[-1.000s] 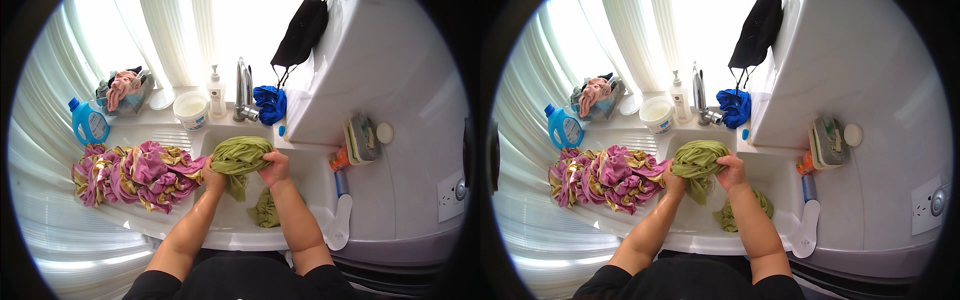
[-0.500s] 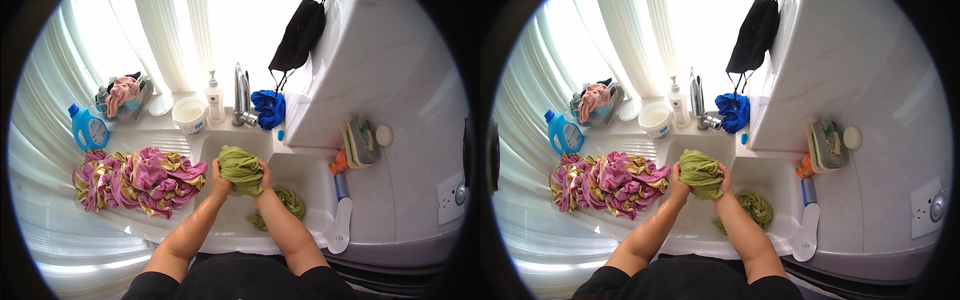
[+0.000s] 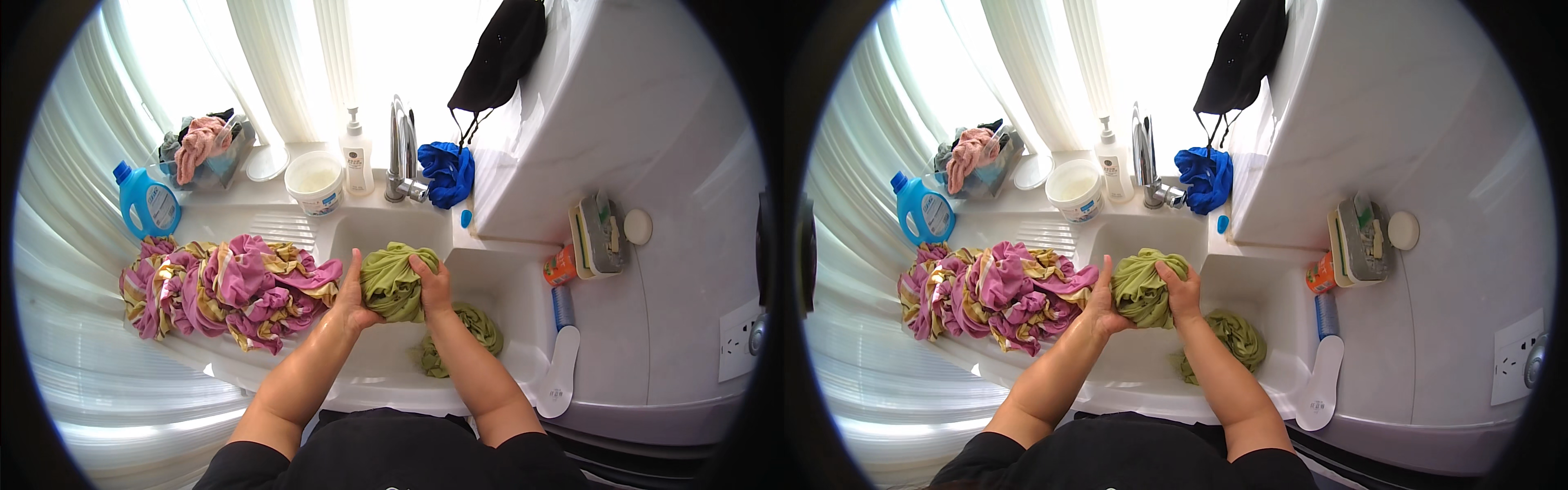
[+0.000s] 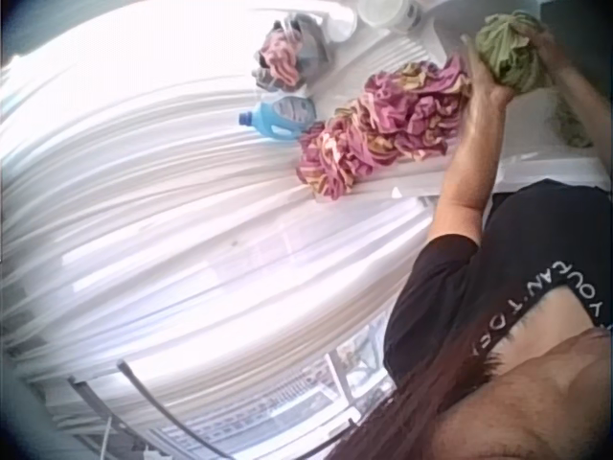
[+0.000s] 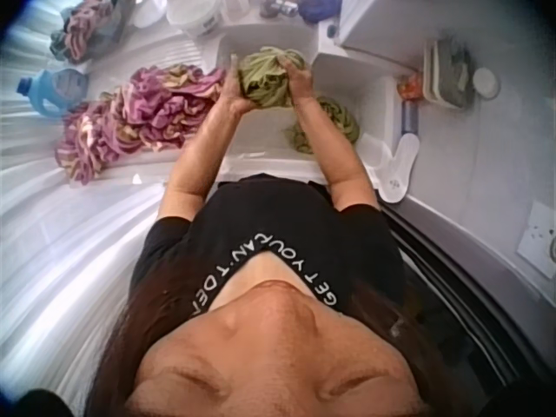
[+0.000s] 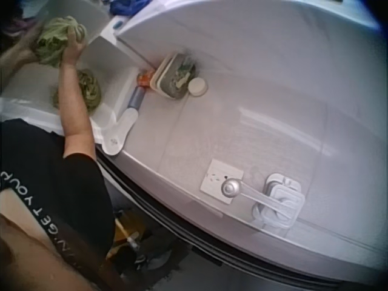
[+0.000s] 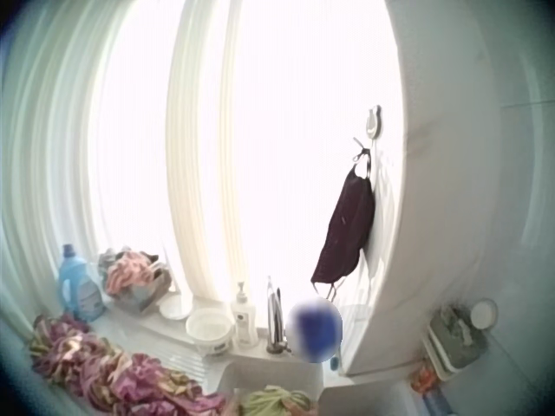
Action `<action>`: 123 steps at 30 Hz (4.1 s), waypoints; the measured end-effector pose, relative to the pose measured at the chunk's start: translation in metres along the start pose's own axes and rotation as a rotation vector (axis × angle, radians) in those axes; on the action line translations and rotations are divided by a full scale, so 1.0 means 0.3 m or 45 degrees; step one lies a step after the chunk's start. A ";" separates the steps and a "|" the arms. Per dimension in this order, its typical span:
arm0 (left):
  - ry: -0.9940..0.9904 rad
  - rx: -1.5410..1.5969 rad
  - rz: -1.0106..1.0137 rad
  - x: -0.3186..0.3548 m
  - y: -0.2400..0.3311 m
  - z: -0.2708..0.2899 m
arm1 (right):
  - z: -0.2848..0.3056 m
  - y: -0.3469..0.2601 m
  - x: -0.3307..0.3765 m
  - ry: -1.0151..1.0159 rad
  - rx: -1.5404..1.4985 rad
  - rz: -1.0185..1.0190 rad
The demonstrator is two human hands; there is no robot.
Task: The person hand-washes a piece of cloth in a sink, scrubs it against a ribbed washing board, rinses it under running water, and luego puts it inside a washing machine.
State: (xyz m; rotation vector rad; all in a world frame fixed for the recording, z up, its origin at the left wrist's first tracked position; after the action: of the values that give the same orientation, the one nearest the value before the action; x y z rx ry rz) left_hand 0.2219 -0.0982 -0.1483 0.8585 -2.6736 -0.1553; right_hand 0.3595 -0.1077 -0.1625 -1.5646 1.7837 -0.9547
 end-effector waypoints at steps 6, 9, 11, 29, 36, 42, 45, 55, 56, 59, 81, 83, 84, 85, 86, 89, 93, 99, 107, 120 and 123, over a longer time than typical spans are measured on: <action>0.355 -0.632 -0.791 -0.078 0.003 0.048 | -0.006 0.051 0.014 0.371 -0.380 -0.041; 0.353 -1.064 -1.005 -0.069 -0.007 0.071 | 0.010 0.060 0.020 0.361 -0.390 -0.072; 0.354 -1.361 -1.122 -0.074 -0.004 0.104 | 0.013 0.067 0.029 0.324 -0.440 -0.108; -0.160 -1.120 -0.513 -0.010 0.033 0.031 | 0.020 0.068 0.028 0.074 -0.252 -0.324; 0.154 -2.188 -1.263 0.080 -0.046 -0.189 | -0.081 0.005 0.070 -0.411 -0.602 -0.301; 0.243 -2.116 -1.492 0.063 -0.064 -0.185 | -0.092 -0.016 0.067 -0.132 -0.465 -0.346; 0.267 -1.889 -1.355 0.043 -0.065 -0.133 | -0.069 0.022 0.084 0.097 -0.363 -0.299; 0.238 -1.805 -0.833 0.015 0.003 -0.067 | -0.049 0.009 0.057 0.206 -0.031 0.043; 0.205 -1.871 -0.878 0.021 0.014 -0.092 | -0.049 -0.017 0.046 0.203 0.063 0.141; -0.148 -0.794 -0.347 0.057 0.005 -0.085 | -0.168 -0.201 0.088 0.069 1.256 1.046; 0.313 -1.082 -1.093 -0.002 0.014 -0.078 | -0.172 -0.112 0.038 -0.057 0.455 0.173; 0.258 -1.002 -0.971 0.023 0.025 -0.158 | -0.155 -0.131 0.039 -0.131 0.481 0.255; 0.233 -0.957 -0.908 0.033 0.021 -0.179 | -0.144 -0.140 0.041 -0.119 0.532 0.352; 0.244 -1.053 -1.002 0.043 0.020 -0.181 | -0.189 -0.176 0.069 -0.123 0.462 0.380; 0.256 -1.150 -1.096 0.048 0.013 -0.184 | -0.230 -0.213 0.097 -0.129 0.397 0.407; 0.416 -1.337 -1.218 0.055 -0.006 -0.155 | -0.209 -0.163 0.089 -0.229 0.225 0.276; 0.574 -1.485 -1.294 0.062 -0.047 -0.052 | -0.148 -0.034 0.124 -0.065 0.214 -0.029; 0.571 -1.918 -1.485 0.127 -0.083 -0.015 | -0.089 0.068 0.180 0.212 0.246 -0.004; 0.364 -2.093 -1.397 0.137 -0.062 0.035 | -0.048 0.169 0.202 0.390 0.196 -0.061; 0.427 -2.162 -0.510 0.170 -0.065 0.160 | -0.087 0.209 0.292 0.465 -0.079 -0.343; 0.174 -1.785 -0.573 0.291 -0.036 0.077 | -0.135 0.201 0.352 0.354 -0.475 -0.484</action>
State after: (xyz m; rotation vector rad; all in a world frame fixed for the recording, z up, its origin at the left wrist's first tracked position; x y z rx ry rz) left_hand 0.1532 -0.1577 -0.1482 0.8076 -1.5105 -1.6857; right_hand 0.2765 -0.2029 -0.1847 -2.1507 1.9785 -1.1022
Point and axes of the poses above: each hand's wrist, its own x-axis away from the middle knuckle, its own z-axis out of the back of the hand, y = z × x, the point moved 4 cm from there along -x, towards the middle knuckle, and after that the axes turned 12 degrees about -y, right-handed, at the moved point
